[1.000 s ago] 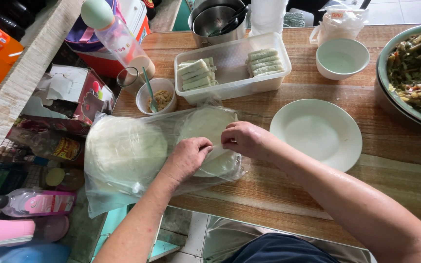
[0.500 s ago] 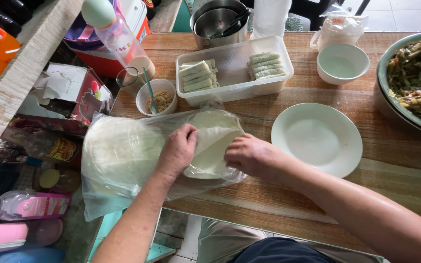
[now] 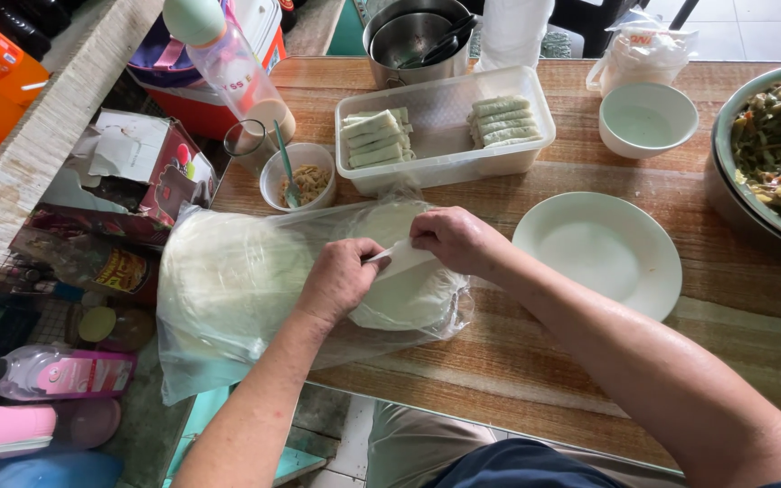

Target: Assemble spring rolls by placing vegetable filling onto a wrapper and rolling it tightly.

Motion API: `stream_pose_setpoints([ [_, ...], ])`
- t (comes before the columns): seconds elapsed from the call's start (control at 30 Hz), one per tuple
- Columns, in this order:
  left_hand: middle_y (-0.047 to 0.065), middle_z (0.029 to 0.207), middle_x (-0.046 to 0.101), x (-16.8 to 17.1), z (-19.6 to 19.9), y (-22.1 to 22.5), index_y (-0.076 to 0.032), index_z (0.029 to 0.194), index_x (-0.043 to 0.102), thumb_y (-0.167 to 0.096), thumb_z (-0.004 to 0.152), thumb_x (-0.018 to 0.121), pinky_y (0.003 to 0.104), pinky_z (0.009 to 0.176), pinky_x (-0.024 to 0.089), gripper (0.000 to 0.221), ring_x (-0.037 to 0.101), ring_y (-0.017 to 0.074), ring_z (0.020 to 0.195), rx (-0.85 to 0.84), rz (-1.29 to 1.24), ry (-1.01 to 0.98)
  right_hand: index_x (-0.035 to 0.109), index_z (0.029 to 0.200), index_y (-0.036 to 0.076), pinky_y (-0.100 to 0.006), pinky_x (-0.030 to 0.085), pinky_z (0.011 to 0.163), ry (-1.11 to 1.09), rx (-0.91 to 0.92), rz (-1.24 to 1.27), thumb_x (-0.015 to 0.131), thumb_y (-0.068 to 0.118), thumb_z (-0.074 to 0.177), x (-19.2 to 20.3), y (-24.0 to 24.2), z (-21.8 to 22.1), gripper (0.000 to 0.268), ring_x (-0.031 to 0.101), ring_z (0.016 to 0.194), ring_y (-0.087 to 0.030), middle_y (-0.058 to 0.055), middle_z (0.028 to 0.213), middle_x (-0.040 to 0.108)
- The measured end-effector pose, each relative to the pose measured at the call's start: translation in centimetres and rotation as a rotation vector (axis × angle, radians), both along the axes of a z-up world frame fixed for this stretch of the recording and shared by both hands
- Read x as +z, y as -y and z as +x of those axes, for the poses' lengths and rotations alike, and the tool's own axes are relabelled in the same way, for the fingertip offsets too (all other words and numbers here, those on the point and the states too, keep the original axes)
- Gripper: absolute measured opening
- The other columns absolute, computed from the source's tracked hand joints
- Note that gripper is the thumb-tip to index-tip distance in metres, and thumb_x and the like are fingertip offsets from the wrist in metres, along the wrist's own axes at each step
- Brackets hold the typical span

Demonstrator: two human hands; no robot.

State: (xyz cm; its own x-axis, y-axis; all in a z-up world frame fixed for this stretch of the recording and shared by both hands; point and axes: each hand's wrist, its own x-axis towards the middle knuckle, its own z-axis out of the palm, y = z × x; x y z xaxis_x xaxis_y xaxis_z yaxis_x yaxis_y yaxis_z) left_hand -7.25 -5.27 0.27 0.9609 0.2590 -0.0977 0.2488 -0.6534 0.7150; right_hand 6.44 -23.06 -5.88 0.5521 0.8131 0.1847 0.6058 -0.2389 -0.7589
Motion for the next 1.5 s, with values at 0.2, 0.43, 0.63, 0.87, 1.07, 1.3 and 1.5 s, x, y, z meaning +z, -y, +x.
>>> stream_pose_setpoints([
  [0.2,0.017,0.081,0.076,-0.5,0.2,-0.1,-0.003,0.089,0.077,-0.026,0.083,0.081,0.039,0.072,0.057,0.024,0.074,0.0272,0.072,0.035,0.083,0.037,0.067,0.101,0.003,-0.043,0.056,0.075,-0.056,0.015,0.017,0.078,0.016,0.079,2.7,0.1,-1.5,0.028,0.069,0.082,-0.034,-0.015,0.088,0.069],
  [0.43,0.015,0.086,0.077,-3.7,0.0,-2.2,-0.005,0.102,0.077,-0.025,0.094,0.071,0.035,0.074,0.057,0.023,0.073,0.0189,0.075,-0.078,-0.08,0.051,0.071,0.095,0.004,-0.044,0.056,0.078,0.151,0.061,0.144,0.074,0.013,0.088,0.4,0.2,-1.2,0.012,0.069,0.088,-0.036,-0.015,0.09,0.073],
  [0.63,0.001,0.084,0.075,-5.8,0.6,-4.3,-0.004,0.113,0.077,-0.021,0.096,0.066,0.029,0.073,0.056,0.026,0.065,0.0092,0.076,-0.144,-0.337,-0.151,0.072,0.097,0.005,-0.043,0.057,0.077,0.152,-0.014,0.176,0.073,0.015,0.09,0.2,0.7,-1.5,0.012,0.07,0.088,-0.034,-0.014,0.093,0.073],
  [0.87,0.001,0.079,0.075,-3.3,0.6,-3.0,-0.002,0.099,0.078,-0.022,0.088,0.077,0.028,0.067,0.056,0.022,0.067,0.0098,0.069,-0.04,-0.282,-0.129,0.072,0.102,0.005,-0.044,0.053,0.086,0.361,-0.08,0.261,0.076,0.014,0.084,2.1,1.4,-3.1,0.02,0.067,0.097,-0.034,-0.012,0.098,0.072],
  [1.07,0.008,0.091,0.076,-2.0,-0.3,-1.2,-0.005,0.103,0.073,-0.034,0.081,0.085,0.032,0.079,0.058,0.038,0.07,0.0173,0.083,-0.063,-0.029,-0.002,0.07,0.1,0.007,-0.044,0.055,0.083,0.299,0.062,0.168,0.078,0.014,0.084,1.0,1.2,-3.2,0.019,0.071,0.091,-0.032,-0.01,0.092,0.074],
  [1.3,0.019,0.138,0.058,-4.5,-1.7,-0.7,-0.017,0.153,0.035,-0.043,0.067,0.092,0.049,0.105,0.046,0.106,0.057,0.0391,0.126,-0.151,0.426,0.08,0.07,0.099,0.005,-0.038,0.059,0.072,-0.055,-0.06,-0.015,0.075,0.011,0.086,-1.8,0.3,-1.0,0.015,0.075,0.081,-0.026,-0.011,0.09,0.075],
  [1.5,0.024,0.144,0.05,-5.4,-2.2,-1.3,-0.014,0.159,0.019,-0.04,0.058,0.095,0.048,0.111,0.042,0.129,0.051,0.0419,0.132,-0.172,0.363,0.301,0.066,0.111,0.004,-0.038,0.045,0.06,-0.779,-0.579,0.386,0.065,0.01,0.099,-2.4,0.6,3.1,0.014,0.056,0.074,-0.018,-0.006,0.091,0.064],
])
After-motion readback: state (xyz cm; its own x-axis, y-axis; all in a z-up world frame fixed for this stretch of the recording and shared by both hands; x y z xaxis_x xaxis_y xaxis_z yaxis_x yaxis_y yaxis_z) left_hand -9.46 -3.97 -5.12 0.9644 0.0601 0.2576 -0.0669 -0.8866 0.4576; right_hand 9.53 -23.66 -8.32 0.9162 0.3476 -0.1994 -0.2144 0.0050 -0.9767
